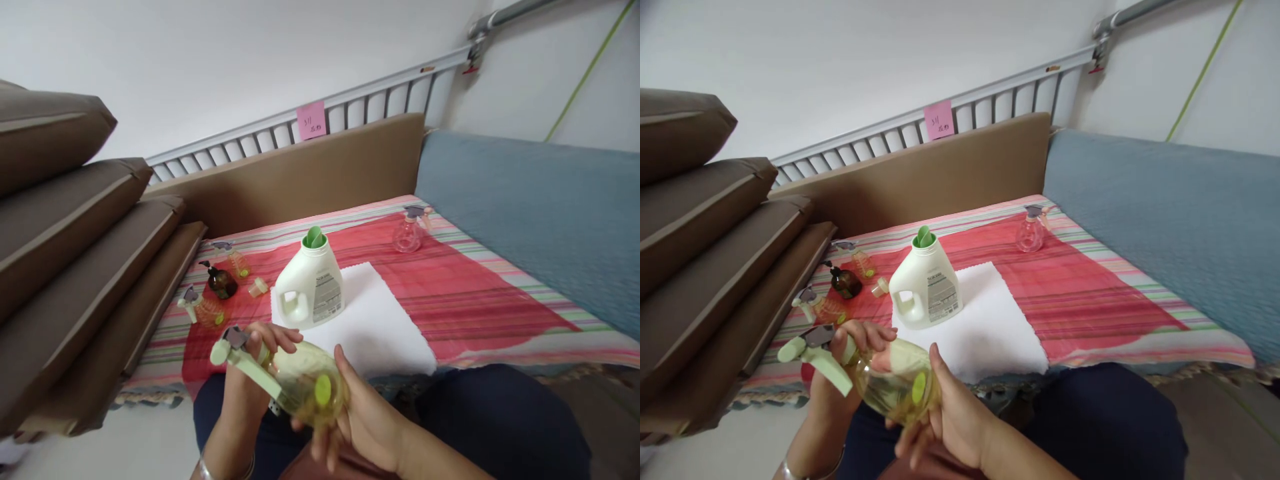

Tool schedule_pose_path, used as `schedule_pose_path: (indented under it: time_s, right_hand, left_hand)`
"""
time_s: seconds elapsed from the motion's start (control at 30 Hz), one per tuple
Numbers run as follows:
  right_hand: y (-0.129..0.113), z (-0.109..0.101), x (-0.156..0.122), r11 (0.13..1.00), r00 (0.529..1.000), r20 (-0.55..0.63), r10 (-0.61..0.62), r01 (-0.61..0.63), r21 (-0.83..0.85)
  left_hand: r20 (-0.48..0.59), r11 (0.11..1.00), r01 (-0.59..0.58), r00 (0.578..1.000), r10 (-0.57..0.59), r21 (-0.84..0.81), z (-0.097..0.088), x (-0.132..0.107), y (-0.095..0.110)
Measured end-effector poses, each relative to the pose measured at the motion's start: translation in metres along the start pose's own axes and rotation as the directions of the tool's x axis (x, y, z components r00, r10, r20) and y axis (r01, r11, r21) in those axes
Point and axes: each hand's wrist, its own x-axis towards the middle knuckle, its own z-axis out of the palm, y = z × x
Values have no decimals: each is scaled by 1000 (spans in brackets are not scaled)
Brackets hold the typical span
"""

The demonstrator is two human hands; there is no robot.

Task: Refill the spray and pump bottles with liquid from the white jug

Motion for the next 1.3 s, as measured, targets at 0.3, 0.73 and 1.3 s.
schedule_pose_path:
  time_s: [0.3, 0.73, 1.3]
  right_hand:
    - [1, -2, -2, 987, 990, -21, -141, 139, -81]
    - [-2, 2, 2, 1000, 998, -59, 11, -11, 1]
    - [3, 0, 6, 978, 981, 3, -192, 192, -82]
  left_hand:
    - [-25, 997, 34, 999, -36, -70, -3, 1, 4]
    - [-50, 996, 71, 996, -74, -52, -7, 2, -1]
    - [-173, 991, 116, 977, -127, -70, -13, 7, -4]
